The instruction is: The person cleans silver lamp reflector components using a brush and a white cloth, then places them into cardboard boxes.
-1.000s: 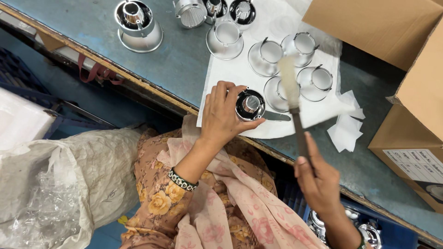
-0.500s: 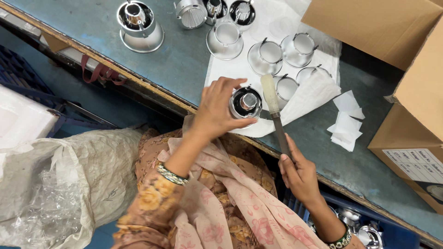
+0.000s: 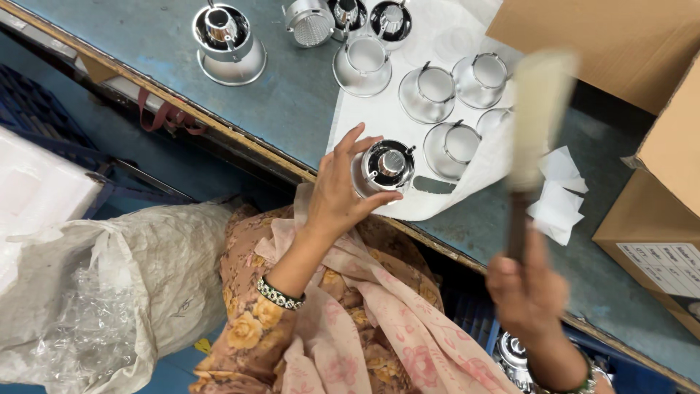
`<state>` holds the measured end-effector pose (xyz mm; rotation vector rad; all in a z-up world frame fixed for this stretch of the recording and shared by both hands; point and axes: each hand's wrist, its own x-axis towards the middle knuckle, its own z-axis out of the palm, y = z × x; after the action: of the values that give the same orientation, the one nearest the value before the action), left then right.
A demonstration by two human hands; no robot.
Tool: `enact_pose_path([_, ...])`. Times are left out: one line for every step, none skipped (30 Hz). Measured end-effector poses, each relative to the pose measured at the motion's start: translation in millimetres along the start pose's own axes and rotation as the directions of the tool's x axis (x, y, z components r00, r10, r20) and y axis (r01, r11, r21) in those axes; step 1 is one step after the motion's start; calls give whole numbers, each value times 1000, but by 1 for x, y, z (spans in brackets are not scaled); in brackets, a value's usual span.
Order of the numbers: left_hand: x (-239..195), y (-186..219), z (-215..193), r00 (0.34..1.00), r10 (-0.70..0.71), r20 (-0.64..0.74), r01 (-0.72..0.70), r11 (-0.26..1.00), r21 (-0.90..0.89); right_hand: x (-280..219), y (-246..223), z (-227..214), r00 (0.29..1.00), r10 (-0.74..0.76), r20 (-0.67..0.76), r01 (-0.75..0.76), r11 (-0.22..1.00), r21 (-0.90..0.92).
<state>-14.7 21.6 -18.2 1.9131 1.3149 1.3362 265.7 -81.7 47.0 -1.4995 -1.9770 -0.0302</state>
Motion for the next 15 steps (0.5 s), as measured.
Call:
enact_pose_path([-1, 0, 0, 1000, 1, -14, -1, 1000, -6, 3, -2, 5, 991, -30, 133, 18, 995, 98])
enact_pose_path([-1, 0, -1, 1000, 1, -29, -2, 1000, -10, 6, -5, 12, 963, -74, 260, 22, 980, 197])
enact_pose_path([0, 1, -3, 1000, -17, -16, 17, 1000, 8, 10, -8, 16, 917, -128, 378, 12, 956, 294])
enact_pose_path([1, 2, -4, 999, -38, -4, 38, 999, 24, 13, -8, 11, 915, -75, 397, -40, 961, 273])
enact_pose_path([2, 2, -5, 998, -59, 8, 59, 997, 40, 16, -8, 5, 910, -21, 414, -92, 964, 250])
enact_pose_path([0, 3, -7, 999, -52, 14, 51, 998, 27, 15, -9, 1, 901, 37, 433, -149, 962, 228])
enact_pose_path([-1, 3, -9, 999, -45, 20, 44, 999, 14, 14, -12, -2, 908, 70, 413, -183, 954, 240])
enact_pose_path([2, 3, -9, 999, -26, 23, 26, 1000, -3, 15, -12, -7, 918, 104, 383, -210, 946, 248])
enact_pose_path([4, 2, -9, 1000, -15, 18, 15, 1000, 5, 16, -12, -9, 925, 138, 353, -238, 937, 258])
enact_pose_path([3, 3, -8, 1000, -11, 12, 11, 1000, 12, 15, -14, -8, 942, 116, 316, -200, 948, 248])
enact_pose_path([1, 3, -8, 1000, -6, 6, 6, 1000, 20, 15, -16, -5, 956, 94, 279, -163, 958, 236])
enact_pose_path([1, 3, -8, 1000, -19, 8, 19, 999, 31, 15, -19, -3, 969, 68, 239, -123, 966, 225])
enact_pose_path([0, 2, -7, 999, -32, 11, 32, 999, 42, 18, -21, 0, 939, 18, 344, -90, 977, 193])
enact_pose_path([-1, 1, -7, 999, -46, 15, 45, 998, 53, 21, -23, 3, 894, -23, 447, -55, 985, 162])
enact_pose_path([-2, 0, -7, 999, -50, 21, 49, 998, 44, 24, -25, 3, 836, -59, 546, -18, 991, 136])
